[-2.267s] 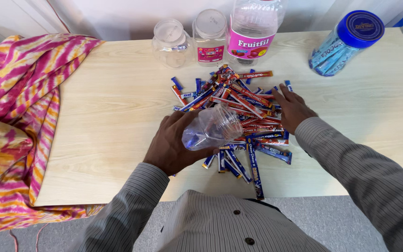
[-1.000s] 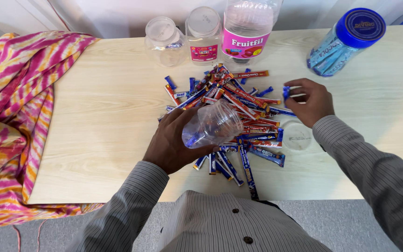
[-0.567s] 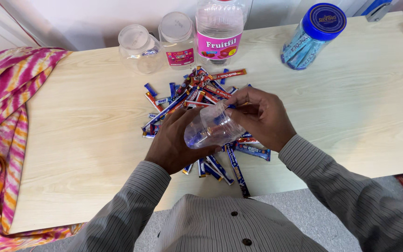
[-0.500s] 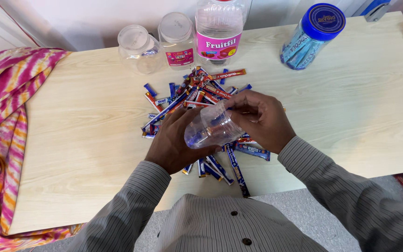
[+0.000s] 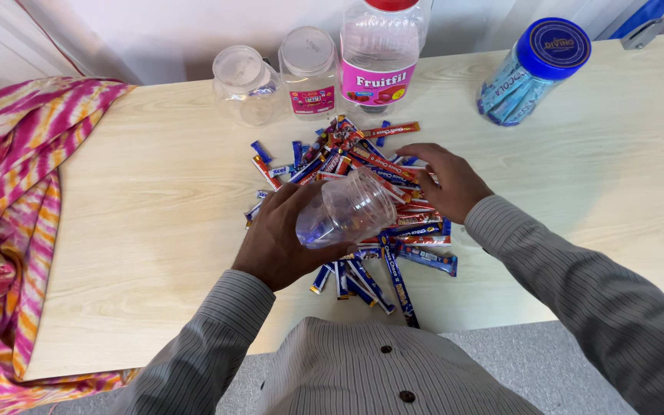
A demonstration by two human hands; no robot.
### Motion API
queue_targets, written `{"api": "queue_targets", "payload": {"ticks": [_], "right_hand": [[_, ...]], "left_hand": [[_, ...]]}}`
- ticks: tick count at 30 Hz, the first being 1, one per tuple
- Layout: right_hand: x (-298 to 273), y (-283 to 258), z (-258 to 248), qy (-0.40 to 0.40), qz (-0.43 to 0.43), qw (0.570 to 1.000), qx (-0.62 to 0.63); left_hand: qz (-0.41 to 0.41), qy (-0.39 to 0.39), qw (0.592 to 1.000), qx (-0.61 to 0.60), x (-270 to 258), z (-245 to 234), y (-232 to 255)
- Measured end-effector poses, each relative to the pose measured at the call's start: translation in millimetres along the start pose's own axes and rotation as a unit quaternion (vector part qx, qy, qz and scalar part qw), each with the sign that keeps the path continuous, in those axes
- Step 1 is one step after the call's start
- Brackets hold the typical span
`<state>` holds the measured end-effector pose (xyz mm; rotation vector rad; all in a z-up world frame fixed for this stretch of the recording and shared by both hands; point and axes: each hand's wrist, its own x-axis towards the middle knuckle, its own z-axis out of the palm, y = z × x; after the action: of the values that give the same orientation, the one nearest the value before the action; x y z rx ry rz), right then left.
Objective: The person sorts a pile of assorted candy bars on a table by hand, placing blue-wrapped bars into a clear plastic jar and then orange-wrapped bars into a second jar. The person closes the first jar and continues filling the second.
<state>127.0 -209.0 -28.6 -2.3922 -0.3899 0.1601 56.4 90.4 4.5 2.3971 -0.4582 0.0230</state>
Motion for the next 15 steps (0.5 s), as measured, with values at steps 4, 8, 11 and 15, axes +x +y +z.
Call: {"api": "queue_targets", "payload": {"ticks": [4,8,11,15], "right_hand": [[16.7,22.5,14.5,-0.043,-0.016,0.986,-0.159],[25.8,29.9,19.7,-0.082,0.050,0.956,-0.278],[29.4,32.5,15.6,-0.124,0.103,0.944,-0.288],[27.1,43.9,10.8,-0.114,0.156,0.942,-0.273]], "left_hand": [[-0.015,-0.010,1.000,-0.010,5.5,-4.3,0.6],[-0.017,-0.005,1.000,-0.002,11.2,-4.4,-2.3],[-0.014,0.002,1.000,-0.002,12.4,-2.3,-5.4],[-0.027,-0.006,1.000,0.003,13.0,-1.6,-7.2]]}}
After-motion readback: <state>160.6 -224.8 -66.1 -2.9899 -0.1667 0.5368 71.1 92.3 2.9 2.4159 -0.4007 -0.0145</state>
